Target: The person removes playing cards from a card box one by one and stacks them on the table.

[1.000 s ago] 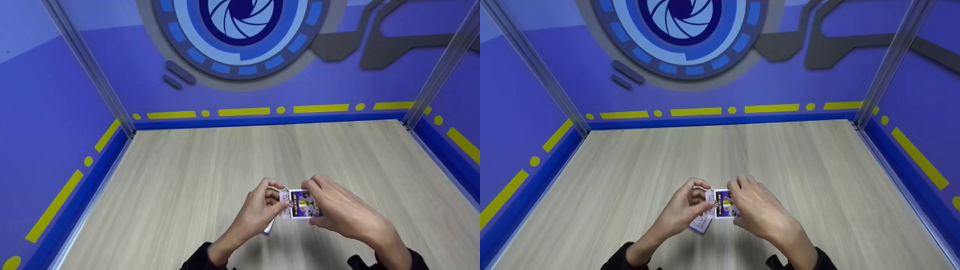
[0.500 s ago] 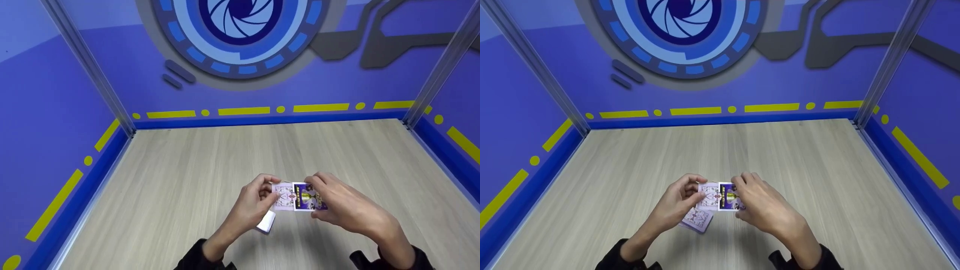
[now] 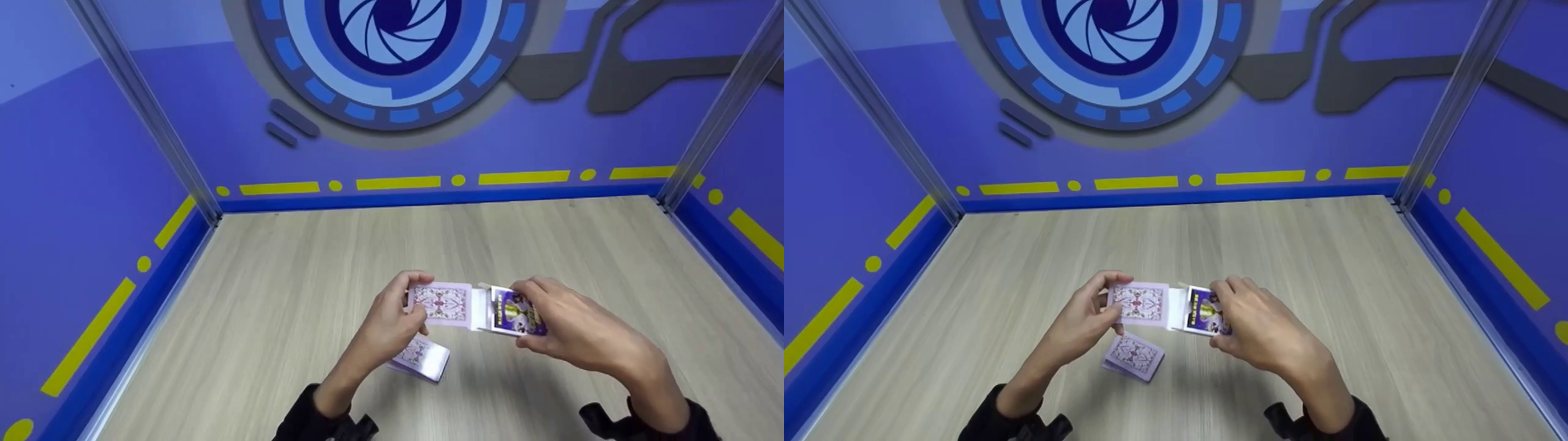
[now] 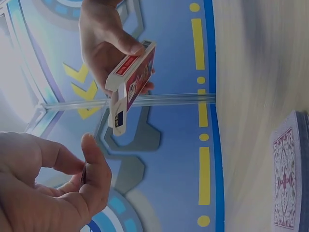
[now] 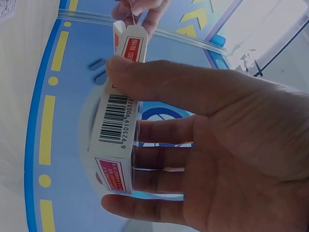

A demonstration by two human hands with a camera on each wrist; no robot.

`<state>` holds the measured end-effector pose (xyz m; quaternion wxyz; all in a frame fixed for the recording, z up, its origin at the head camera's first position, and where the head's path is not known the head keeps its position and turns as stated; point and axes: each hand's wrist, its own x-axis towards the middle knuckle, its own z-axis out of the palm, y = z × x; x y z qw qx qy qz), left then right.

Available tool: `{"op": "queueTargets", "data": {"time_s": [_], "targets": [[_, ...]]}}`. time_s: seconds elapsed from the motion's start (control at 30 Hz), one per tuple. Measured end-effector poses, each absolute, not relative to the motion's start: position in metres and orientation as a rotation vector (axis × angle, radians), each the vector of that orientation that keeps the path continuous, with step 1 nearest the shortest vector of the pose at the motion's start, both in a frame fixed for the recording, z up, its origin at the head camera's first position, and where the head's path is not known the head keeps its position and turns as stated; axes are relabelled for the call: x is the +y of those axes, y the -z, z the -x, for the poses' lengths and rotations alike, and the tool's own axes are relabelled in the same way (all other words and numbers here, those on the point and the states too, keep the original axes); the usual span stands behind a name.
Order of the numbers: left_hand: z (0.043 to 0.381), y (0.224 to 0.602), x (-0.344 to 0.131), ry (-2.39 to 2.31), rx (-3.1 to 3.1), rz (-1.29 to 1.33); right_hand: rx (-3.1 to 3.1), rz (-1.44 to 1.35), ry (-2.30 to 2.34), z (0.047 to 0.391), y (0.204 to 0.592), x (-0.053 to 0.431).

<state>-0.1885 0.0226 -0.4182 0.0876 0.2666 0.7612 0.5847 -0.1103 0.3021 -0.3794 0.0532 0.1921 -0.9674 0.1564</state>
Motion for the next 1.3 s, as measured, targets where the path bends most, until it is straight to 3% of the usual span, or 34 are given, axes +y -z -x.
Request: {"op": "queueTargets", "data": {"time_s": [0.33,1.3], "targets": [[0.197,0.422,0.018,-1.618,2.215,-0.738,-2.968,-0.494,-0.552,0.113,0.376,0.322],[0.208,0.424,0.008,-1.134,2.528,-1.081,-2.973,-0.356,-0.629,0.112,0.369,0.348]]}}
